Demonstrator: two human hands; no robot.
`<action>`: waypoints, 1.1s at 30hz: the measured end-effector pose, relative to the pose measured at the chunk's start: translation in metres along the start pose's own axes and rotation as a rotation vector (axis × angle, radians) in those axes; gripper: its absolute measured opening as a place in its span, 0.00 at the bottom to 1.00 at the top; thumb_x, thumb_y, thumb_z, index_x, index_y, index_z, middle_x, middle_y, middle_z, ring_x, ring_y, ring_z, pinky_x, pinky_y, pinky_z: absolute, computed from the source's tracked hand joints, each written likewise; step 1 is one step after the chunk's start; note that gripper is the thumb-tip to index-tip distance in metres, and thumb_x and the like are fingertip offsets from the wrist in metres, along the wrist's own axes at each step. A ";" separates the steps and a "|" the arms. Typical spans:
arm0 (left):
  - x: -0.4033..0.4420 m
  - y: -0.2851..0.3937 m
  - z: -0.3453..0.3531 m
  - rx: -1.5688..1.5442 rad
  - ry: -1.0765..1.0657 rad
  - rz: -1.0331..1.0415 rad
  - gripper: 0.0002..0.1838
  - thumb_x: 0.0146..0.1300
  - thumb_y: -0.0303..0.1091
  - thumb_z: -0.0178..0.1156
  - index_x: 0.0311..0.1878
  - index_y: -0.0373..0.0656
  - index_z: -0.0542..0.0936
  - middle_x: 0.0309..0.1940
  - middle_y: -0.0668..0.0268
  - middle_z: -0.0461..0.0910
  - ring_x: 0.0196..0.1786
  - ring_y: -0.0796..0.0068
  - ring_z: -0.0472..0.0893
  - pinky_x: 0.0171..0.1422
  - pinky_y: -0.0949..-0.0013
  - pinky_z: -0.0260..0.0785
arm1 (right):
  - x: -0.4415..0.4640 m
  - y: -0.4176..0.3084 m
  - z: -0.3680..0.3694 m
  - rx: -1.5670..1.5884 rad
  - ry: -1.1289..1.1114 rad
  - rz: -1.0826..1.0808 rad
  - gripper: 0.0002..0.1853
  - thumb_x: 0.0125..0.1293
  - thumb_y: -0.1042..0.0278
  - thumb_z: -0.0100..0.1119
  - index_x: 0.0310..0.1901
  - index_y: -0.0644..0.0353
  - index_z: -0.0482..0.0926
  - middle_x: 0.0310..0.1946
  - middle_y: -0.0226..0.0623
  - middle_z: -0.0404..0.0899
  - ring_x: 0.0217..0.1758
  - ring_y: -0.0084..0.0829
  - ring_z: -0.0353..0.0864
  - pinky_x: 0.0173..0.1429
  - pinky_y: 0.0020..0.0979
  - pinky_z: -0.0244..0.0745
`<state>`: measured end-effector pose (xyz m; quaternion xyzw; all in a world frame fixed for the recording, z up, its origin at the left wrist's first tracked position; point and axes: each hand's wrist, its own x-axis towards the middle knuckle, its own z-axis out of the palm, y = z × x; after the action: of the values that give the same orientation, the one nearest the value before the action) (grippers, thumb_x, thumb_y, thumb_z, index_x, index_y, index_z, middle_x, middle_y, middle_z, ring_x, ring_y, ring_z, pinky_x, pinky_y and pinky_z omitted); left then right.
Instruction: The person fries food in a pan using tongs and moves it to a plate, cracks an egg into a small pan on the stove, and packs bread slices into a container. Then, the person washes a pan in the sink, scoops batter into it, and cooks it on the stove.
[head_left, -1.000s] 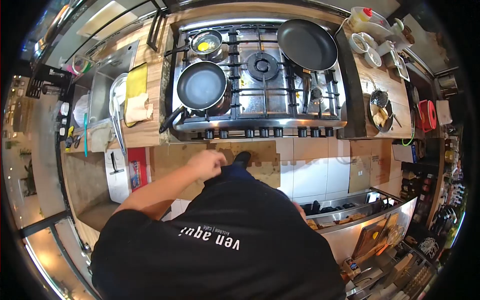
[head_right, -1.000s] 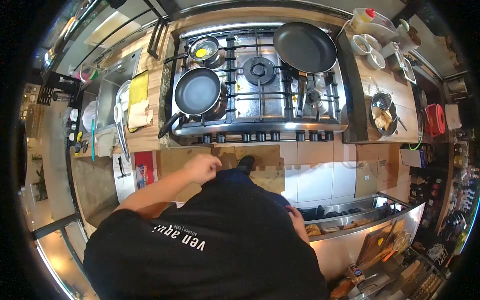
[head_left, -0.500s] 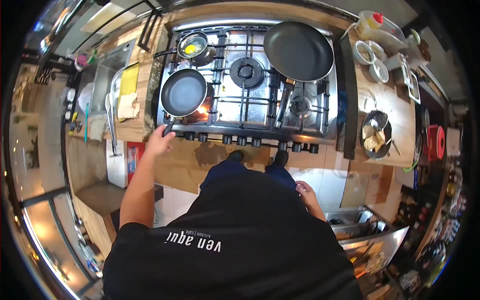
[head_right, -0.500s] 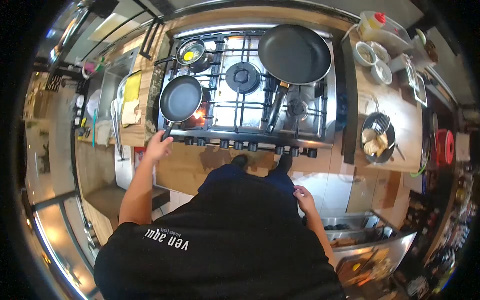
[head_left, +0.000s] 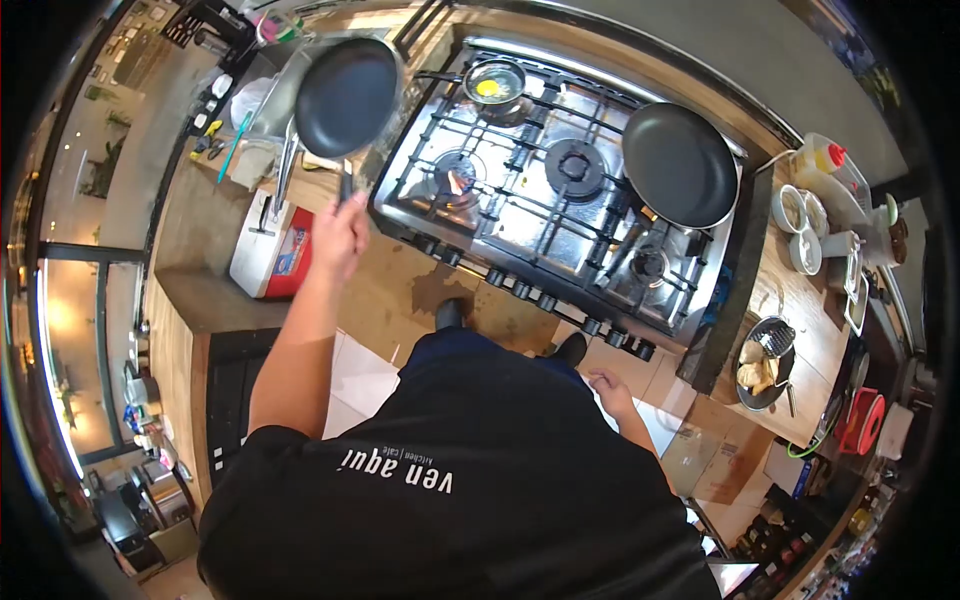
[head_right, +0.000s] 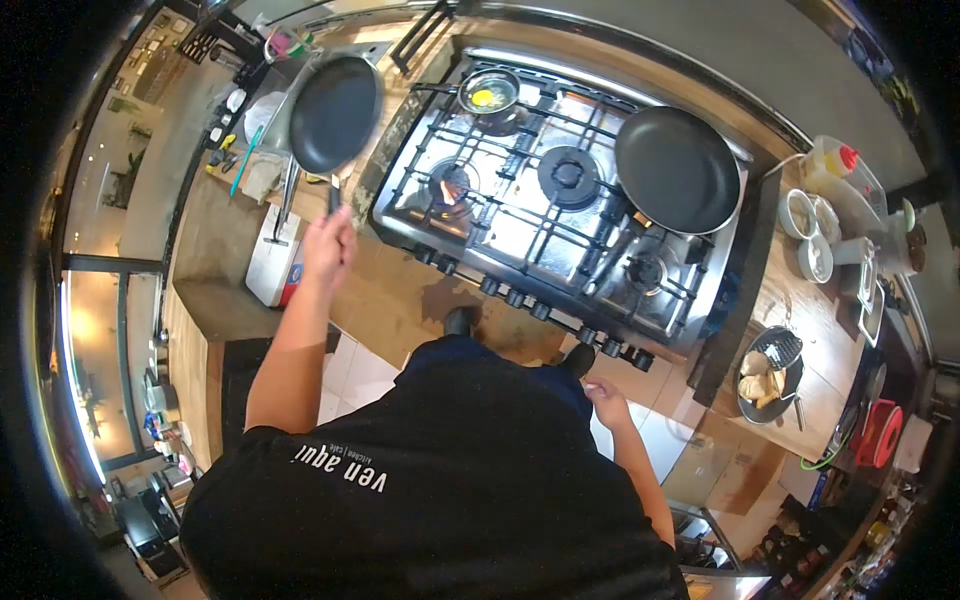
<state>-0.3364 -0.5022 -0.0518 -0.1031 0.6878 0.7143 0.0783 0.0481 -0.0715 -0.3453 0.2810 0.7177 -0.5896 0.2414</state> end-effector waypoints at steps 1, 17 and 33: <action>0.007 0.016 -0.018 -0.084 -0.005 0.027 0.15 0.77 0.38 0.63 0.33 0.50 0.72 0.16 0.75 0.67 0.14 0.82 0.64 0.17 0.74 0.54 | 0.006 -0.009 0.014 0.047 -0.019 -0.059 0.19 0.72 0.62 0.64 0.60 0.59 0.84 0.47 0.39 0.89 0.52 0.30 0.86 0.60 0.32 0.78; 0.056 0.037 -0.259 0.029 0.047 0.066 0.09 0.74 0.32 0.66 0.42 0.45 0.74 0.20 0.78 0.65 0.18 0.87 0.62 0.21 0.77 0.53 | 0.179 -0.294 0.366 1.097 -0.212 0.118 0.39 0.80 0.35 0.51 0.78 0.57 0.59 0.68 0.43 0.77 0.62 0.41 0.81 0.68 0.47 0.77; 0.050 0.052 -0.276 0.197 0.041 -0.068 0.10 0.69 0.33 0.69 0.42 0.45 0.75 0.19 0.76 0.70 0.15 0.85 0.65 0.19 0.76 0.54 | 0.149 -0.338 0.367 1.358 0.122 0.251 0.34 0.78 0.70 0.59 0.80 0.44 0.56 0.70 0.33 0.70 0.69 0.46 0.76 0.66 0.49 0.74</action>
<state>-0.3868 -0.7817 -0.0228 -0.1328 0.7522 0.6379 0.0981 -0.2865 -0.4633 -0.2750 0.4834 0.1643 -0.8590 0.0377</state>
